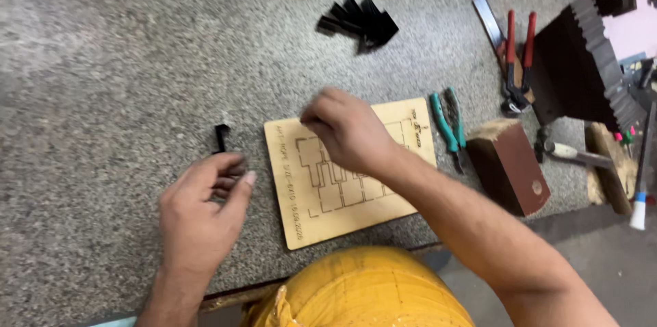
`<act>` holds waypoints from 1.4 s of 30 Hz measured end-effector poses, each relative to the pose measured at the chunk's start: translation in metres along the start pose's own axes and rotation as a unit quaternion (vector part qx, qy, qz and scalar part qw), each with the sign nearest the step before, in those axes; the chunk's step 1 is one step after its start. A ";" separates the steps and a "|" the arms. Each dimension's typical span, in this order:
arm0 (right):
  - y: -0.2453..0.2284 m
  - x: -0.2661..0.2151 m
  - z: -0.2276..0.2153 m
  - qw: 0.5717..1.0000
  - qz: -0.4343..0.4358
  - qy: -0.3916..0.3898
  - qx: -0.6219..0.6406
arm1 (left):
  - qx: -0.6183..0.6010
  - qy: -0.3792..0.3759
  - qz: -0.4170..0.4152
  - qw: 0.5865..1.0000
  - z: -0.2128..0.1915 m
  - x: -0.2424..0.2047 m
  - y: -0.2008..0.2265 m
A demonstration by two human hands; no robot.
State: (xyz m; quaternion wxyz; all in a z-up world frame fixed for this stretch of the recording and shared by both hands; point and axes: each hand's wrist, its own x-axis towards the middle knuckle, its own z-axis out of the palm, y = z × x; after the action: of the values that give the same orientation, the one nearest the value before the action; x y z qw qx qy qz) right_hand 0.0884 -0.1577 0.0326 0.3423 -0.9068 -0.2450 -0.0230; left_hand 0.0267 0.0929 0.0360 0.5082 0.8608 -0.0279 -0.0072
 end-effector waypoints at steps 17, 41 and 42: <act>0.019 0.053 0.013 0.999 -0.004 0.030 -0.043 | 0.116 0.070 -0.039 0.990 0.002 0.016 -0.035; 0.038 -0.205 -0.024 0.962 0.178 0.149 -0.144 | 0.043 0.057 -0.258 0.964 0.040 -0.055 0.003; 0.039 -0.207 -0.022 0.963 0.177 0.155 -0.134 | 0.083 0.053 -0.202 0.975 0.049 -0.062 0.005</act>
State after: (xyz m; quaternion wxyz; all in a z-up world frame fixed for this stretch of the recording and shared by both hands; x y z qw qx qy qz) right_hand -0.0734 -0.2854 -0.0178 0.2503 -0.9585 -0.0190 -0.1351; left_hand -0.0371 0.0511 0.0158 0.4242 0.8868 0.1729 -0.0615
